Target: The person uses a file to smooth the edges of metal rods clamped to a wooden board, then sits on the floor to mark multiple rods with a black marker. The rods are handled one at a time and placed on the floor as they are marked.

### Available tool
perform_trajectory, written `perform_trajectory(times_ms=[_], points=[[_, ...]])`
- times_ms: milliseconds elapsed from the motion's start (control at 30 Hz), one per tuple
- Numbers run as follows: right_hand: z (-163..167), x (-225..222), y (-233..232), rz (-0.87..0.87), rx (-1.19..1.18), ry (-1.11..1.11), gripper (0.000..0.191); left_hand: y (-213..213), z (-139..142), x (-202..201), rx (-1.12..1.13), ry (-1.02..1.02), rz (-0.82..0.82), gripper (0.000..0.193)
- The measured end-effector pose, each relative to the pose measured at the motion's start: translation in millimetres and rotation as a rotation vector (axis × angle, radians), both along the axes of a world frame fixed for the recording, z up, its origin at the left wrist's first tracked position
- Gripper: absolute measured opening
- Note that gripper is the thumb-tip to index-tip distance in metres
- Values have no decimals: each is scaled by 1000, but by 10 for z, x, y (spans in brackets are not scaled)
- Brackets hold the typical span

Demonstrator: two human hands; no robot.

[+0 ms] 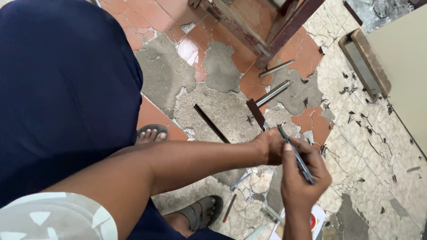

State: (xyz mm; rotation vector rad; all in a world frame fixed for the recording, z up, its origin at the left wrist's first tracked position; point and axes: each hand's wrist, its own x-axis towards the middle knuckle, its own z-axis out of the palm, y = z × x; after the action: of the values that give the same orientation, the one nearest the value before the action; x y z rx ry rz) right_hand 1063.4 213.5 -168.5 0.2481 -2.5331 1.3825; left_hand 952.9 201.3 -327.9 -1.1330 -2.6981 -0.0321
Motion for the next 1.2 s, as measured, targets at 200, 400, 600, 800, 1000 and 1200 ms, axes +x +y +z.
perform_trajectory(times_ms=[200, 400, 600, 800, 1000, 1200], points=[[-84, -43, -55, 17, 158, 31, 19, -22, -86, 222, -1933, 1905, -274, 34], [-67, -40, -121, 7, 238, 45, 18, -44, -77, 248, -2291, 2186, 109, 39], [-71, -48, -153, 8, 297, 74, 16, -18, -123, 262, -2235, 2098, 126, 35], [-64, -41, -169, 14, 338, 84, 18, -76, -84, 301, -2245, 2208, -105, 39], [-73, -38, -144, 76, 304, 110, 17, -93, -84, 304, -2294, 2153, -40, 33], [-92, -31, -124, 19, 332, 53, 16, -90, -122, 321, -2306, 2135, 20, 31]])
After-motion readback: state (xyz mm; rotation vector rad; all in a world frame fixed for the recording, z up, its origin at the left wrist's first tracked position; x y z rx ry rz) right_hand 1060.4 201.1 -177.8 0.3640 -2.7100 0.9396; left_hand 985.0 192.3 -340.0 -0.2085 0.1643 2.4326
